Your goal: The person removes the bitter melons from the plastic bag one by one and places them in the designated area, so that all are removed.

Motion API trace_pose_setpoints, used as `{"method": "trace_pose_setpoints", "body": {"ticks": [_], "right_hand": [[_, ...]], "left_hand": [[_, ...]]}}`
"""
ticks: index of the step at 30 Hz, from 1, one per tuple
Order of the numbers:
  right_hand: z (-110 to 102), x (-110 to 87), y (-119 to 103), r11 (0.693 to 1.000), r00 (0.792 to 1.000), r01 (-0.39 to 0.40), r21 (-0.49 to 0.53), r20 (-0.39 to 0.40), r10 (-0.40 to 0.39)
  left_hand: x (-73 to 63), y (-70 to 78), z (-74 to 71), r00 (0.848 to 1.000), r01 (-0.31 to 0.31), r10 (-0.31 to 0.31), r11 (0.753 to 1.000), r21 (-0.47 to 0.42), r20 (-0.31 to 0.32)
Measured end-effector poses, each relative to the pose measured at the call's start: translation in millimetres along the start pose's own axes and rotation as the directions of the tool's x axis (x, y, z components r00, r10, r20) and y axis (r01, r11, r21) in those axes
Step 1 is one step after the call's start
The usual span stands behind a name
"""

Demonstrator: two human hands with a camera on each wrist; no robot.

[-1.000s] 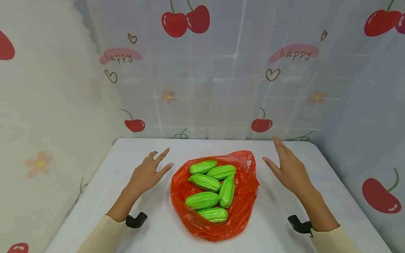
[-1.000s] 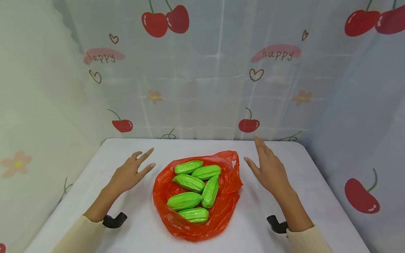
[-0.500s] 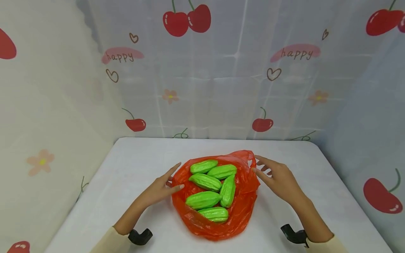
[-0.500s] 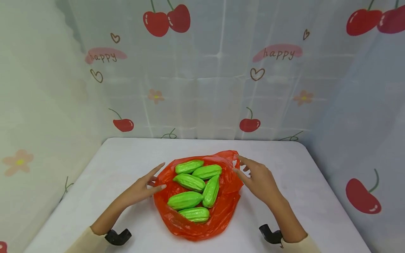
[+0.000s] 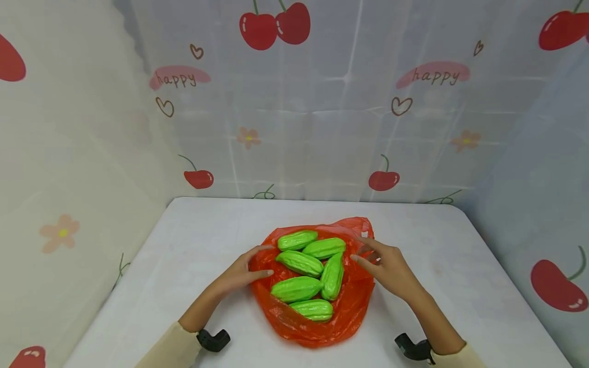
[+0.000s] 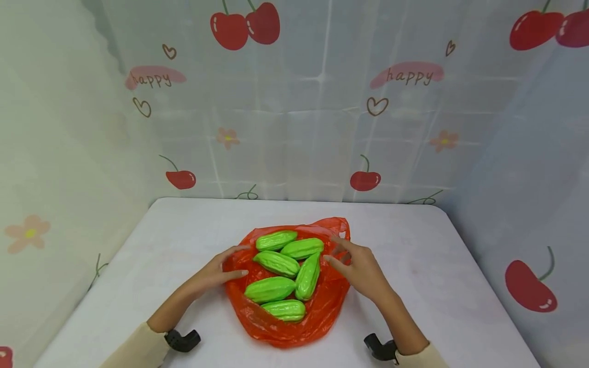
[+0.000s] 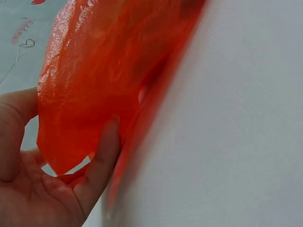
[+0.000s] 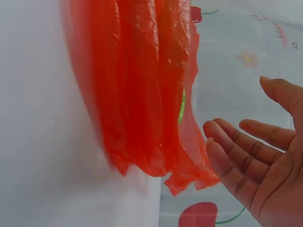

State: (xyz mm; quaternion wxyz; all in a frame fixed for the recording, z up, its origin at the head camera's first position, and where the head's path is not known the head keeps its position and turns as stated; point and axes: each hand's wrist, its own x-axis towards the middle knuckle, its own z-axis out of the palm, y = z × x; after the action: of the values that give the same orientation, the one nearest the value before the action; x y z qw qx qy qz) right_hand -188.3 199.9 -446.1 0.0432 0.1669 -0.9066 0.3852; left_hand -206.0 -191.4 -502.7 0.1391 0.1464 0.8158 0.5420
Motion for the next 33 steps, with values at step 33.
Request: {"method": "trace_pose_setpoints", "body": {"ticks": [33], "right_hand": [[37,5.3,2,0.997,0.957,-0.032,0.076,0.289,0.009]], "left_hand": [[11.1,-27.8,8.3,0.997,-0.070,0.076,0.980,-0.184,0.021]]}}
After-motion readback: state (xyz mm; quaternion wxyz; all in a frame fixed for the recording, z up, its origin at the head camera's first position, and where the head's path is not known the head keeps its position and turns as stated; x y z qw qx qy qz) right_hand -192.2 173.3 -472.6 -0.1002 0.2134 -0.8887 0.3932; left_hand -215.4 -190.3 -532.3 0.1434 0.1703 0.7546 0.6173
